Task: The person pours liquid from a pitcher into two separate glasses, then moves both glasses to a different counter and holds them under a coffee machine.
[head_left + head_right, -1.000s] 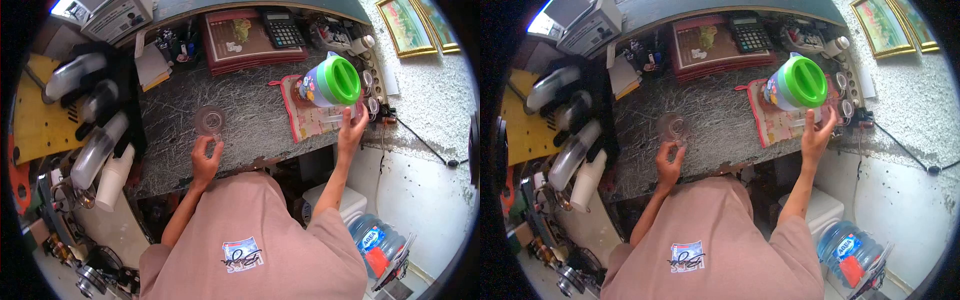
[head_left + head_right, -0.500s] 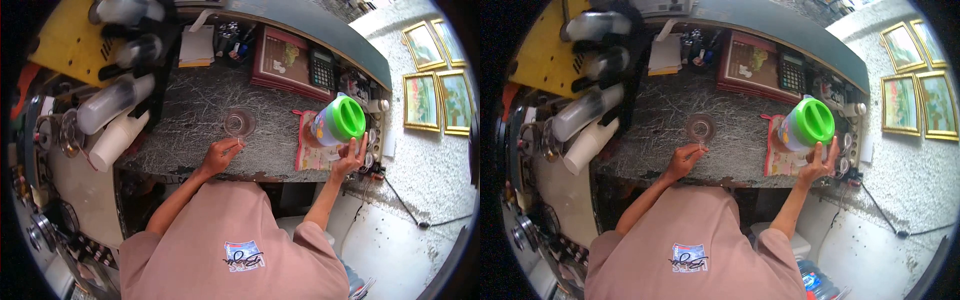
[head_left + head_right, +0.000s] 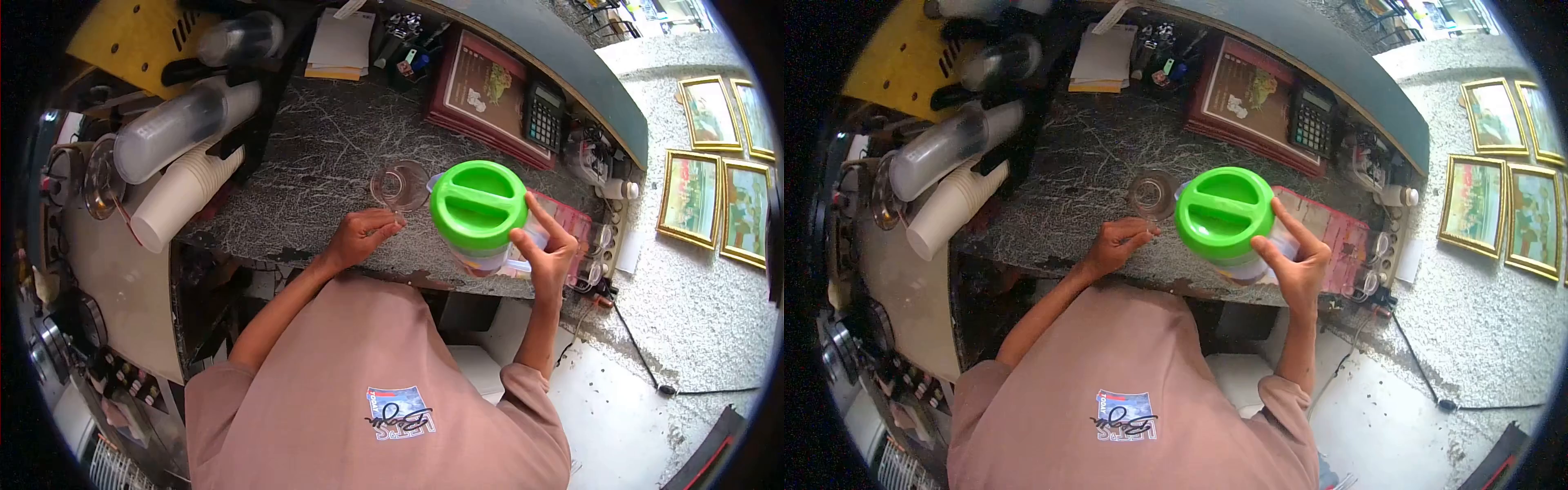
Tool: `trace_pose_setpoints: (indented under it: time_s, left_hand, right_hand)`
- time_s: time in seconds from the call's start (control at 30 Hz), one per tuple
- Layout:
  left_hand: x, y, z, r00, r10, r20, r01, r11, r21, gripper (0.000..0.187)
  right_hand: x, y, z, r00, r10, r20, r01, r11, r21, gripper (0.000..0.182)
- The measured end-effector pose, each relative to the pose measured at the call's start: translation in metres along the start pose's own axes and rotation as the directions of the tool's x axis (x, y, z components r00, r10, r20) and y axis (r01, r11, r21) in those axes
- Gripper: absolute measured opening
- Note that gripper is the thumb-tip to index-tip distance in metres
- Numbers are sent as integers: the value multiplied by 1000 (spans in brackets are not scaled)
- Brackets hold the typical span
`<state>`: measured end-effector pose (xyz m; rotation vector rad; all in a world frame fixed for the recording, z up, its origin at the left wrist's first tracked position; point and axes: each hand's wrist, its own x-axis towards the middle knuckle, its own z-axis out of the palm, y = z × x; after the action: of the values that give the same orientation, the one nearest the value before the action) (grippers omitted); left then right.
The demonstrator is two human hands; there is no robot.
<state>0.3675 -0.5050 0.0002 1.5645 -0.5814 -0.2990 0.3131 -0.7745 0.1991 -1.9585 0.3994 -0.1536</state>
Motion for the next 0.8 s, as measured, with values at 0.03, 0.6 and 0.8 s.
trace_pose_setpoints:
  time_s: [0.03,0.6,0.8]
  left_hand:
    - [0,-2,0,1000,3,4,-3,1000,-15,20]
    - [-3,-17,3,999,38,-22,-38,999,23,23]
    - [-1,-18,2,1000,23,-16,-23,1000,-9,22]
  right_hand:
    - [1,-5,4,998,-28,48,31,998,-53,60]
    - [18,-56,19,953,-90,290,169,951,-259,51]
    - [17,-68,21,952,-7,305,116,933,-340,59]
